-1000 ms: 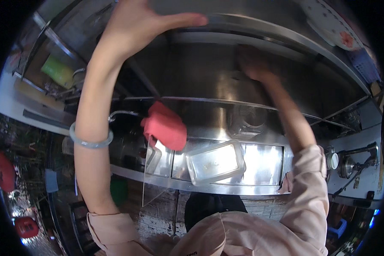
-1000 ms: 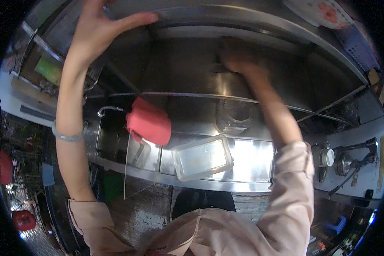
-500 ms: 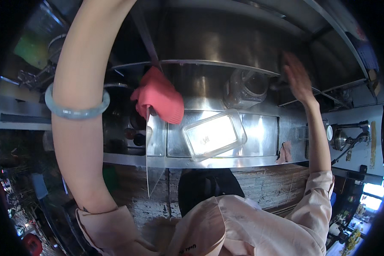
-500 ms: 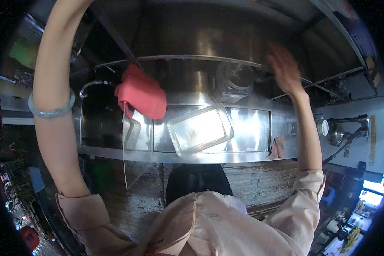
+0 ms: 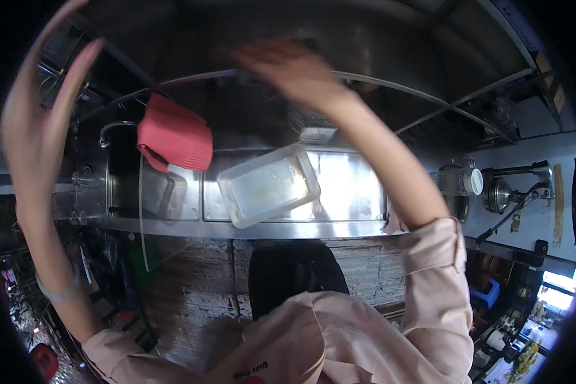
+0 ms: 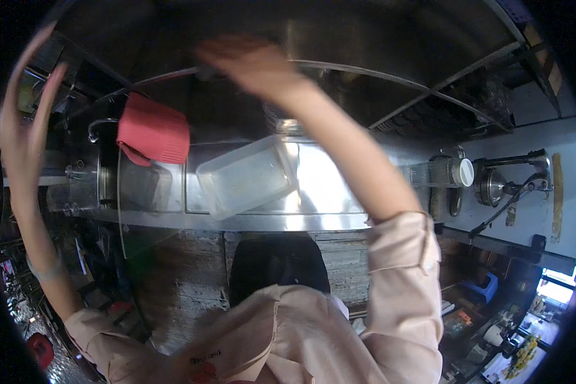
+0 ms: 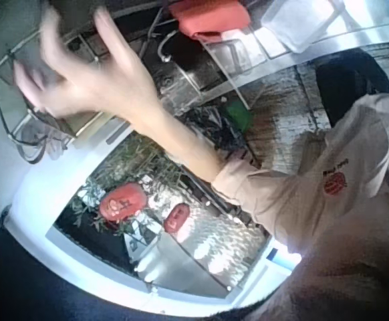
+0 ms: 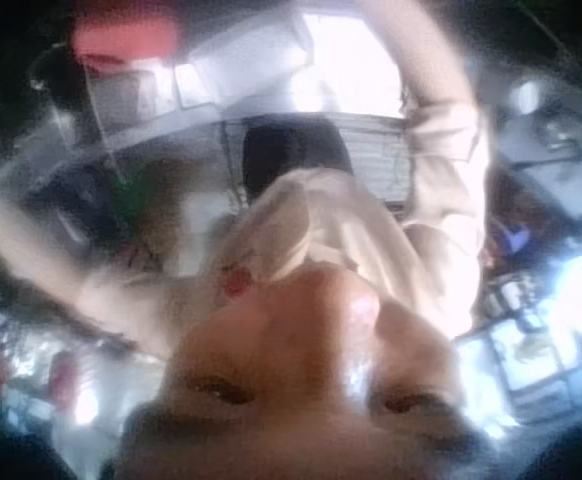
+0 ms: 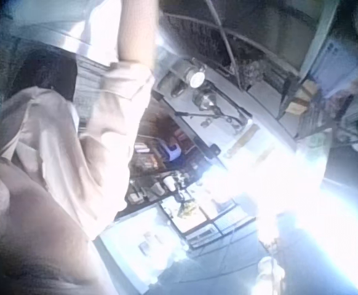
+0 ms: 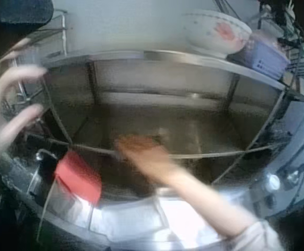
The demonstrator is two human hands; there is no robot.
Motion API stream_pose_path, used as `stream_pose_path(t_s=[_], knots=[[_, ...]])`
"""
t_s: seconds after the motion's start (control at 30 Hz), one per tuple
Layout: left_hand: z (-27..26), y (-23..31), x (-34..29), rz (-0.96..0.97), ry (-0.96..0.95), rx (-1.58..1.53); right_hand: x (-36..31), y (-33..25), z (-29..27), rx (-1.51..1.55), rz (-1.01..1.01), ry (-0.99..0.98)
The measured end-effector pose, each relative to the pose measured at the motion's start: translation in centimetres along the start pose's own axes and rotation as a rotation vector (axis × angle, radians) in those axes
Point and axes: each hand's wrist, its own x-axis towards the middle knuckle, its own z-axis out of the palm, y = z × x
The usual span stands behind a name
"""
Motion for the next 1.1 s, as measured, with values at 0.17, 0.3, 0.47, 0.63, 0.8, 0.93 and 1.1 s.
stream_pose_path(t_s=[0.17, 0.3, 0.47, 0.63, 0.8, 0.93, 1.1], knots=[[-4.6, 10.4, -17.2, -0.203, 0.126, 0.498, -13.8, 8.9, -12.7, -0.09, 0.215, -0.312], [-6.1, 22.8, -26.0, -0.619, -0.072, 0.725, -16.9, 9.5, -16.9, -0.247, 0.344, -0.385], [-6.1, 28.6, -30.4, -0.995, 0.066, 0.85, -8.8, 5.8, -7.7, -0.16, 0.082, -0.228], [-3.0, 29.1, -28.9, -1.14, 0.246, 0.715, 7.6, -4.7, 6.3, -0.085, -0.018, 0.116], [-0.6, 28.6, -30.7, -1.129, 0.264, 0.41, 11.6, -7.3, 9.1, 0.11, -0.015, 0.076], [-0.4, 30.5, -36.3, -1.293, 0.176, 0.429, -1.2, -1.0, -1.1, 0.028, 0.105, -0.093], [2.3, 32.9, -41.8, -1.399, 0.374, 0.454, -11.1, 3.9, -10.3, -0.278, 0.409, -0.25]])
